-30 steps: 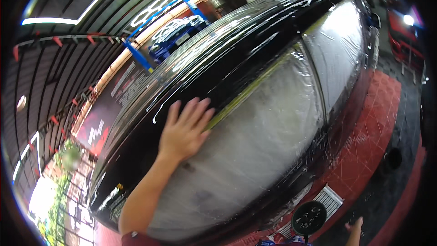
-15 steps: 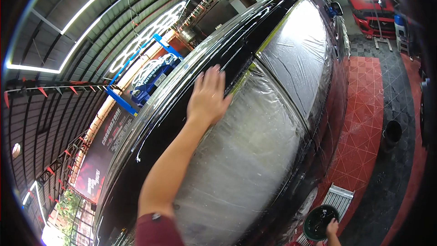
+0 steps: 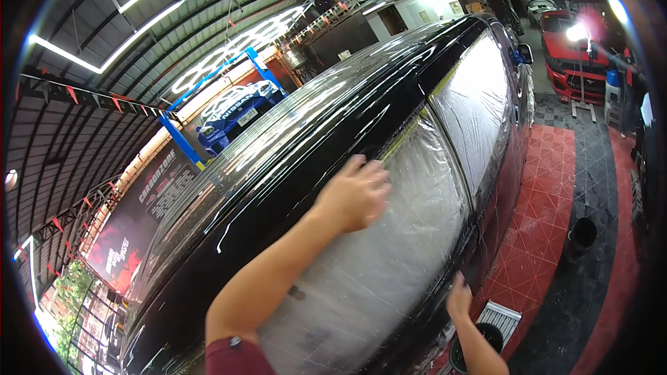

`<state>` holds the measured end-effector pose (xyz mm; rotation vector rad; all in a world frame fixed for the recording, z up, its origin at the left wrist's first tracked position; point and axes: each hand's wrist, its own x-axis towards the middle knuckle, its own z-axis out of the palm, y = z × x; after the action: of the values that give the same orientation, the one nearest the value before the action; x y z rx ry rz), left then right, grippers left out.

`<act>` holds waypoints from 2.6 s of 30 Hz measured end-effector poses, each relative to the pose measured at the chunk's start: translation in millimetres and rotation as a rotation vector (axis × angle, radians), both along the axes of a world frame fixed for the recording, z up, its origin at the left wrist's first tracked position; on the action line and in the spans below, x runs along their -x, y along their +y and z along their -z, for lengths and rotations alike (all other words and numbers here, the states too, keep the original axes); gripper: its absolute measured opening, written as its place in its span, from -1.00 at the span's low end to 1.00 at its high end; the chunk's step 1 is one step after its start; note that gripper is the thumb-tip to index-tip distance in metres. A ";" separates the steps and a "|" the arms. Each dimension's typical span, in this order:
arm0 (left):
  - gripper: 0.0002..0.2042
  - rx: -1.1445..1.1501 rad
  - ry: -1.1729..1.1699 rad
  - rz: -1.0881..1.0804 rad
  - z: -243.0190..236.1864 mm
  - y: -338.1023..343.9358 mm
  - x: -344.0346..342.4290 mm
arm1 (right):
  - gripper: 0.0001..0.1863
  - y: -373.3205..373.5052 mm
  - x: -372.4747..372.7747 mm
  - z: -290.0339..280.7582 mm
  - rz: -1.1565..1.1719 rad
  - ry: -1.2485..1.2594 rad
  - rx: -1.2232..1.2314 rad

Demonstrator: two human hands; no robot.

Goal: The person wet sands the upper rear exterior of a vehicle using sandpaper, periodically dipping the paper into a bucket of water and rubbing the surface by hand.

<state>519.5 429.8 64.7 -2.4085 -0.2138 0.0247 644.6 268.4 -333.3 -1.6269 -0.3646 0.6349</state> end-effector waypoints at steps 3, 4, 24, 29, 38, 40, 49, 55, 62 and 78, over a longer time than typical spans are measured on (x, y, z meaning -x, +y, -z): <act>-0.59 -0.007 -0.312 -0.144 -47.7 -25.1 110.3 | -0.61 89.4 36.4 -135.0 -0.220 -0.076 -0.371; -0.57 -0.011 -0.391 -0.276 -63.9 -38.4 153.7 | -0.56 112.8 57.0 -187.2 -0.330 -0.101 -0.469; -0.51 -0.113 -0.917 -0.957 -43.0 -132.1 343.3 | -0.25 227.1 65.2 -329.7 0.180 -0.904 -0.428; -0.51 -0.175 -0.927 -0.853 -43.1 -139.8 305.3 | -0.23 264.8 -28.0 -323.9 0.196 -0.863 -0.390; -0.51 -0.083 -0.932 -0.927 -37.9 -126.0 343.1 | -0.19 288.0 -49.4 -321.1 0.129 -0.887 -0.374; -0.51 -0.046 -0.955 -0.938 -31.6 -112.1 336.0 | -0.17 304.4 -129.0 -340.3 0.130 -0.764 -0.289; -0.52 -0.119 -0.951 -0.929 -26.2 -109.1 338.3 | -0.18 311.7 -159.3 -343.1 -0.004 -0.832 -0.247; -0.58 -0.144 -1.035 -0.937 -35.4 -132.3 339.2 | -0.20 250.4 1.0 -311.4 0.012 -1.026 -0.550; -0.53 -0.124 -1.034 -0.925 -37.1 -126.6 324.4 | -0.27 273.9 -64.4 -314.3 -0.071 -1.184 -0.320; -0.38 -0.246 -1.015 -1.068 -39.5 -126.1 339.5 | -0.22 144.6 115.8 -322.0 -0.542 -1.947 -1.000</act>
<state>180.0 303.7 104.2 -1.5974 -1.7807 -0.6841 528.8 413.0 -11.3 -0.6017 -2.1121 -0.9295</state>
